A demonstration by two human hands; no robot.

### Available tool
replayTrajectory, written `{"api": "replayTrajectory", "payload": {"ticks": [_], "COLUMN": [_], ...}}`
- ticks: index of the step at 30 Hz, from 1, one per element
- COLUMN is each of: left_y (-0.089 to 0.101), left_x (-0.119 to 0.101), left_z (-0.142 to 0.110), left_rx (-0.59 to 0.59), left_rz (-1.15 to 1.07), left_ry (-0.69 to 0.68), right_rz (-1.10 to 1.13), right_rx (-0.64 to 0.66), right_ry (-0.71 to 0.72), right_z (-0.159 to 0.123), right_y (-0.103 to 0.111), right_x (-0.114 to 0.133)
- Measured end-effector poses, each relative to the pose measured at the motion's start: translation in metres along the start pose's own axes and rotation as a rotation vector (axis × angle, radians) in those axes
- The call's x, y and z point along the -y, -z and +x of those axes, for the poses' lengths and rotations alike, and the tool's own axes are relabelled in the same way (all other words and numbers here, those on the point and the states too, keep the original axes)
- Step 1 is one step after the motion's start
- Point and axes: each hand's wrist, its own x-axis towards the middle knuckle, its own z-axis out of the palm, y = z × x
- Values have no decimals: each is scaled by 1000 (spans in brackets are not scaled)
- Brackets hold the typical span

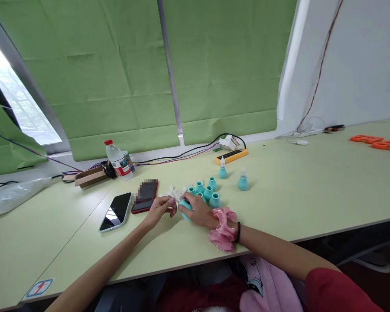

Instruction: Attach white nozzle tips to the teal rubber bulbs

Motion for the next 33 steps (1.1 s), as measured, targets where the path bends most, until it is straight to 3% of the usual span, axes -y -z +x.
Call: {"api": "replayTrajectory", "payload": {"ticks": [10,25,33], "left_y": [2,0,-2], "left_x": [2,0,1], "left_z": [-1,-1,-2], "left_rx": [24,7,70], "left_rz": [-150,-91,-64], "left_ry": [74,83,72], "right_rz": [15,27,41], "right_rx": [-10,-5,14], "right_ry": [14,-29,-24], "right_z": [-2,-4,-4], "right_y": [-2,-1,-1], "right_x": [-1,4,1]}}
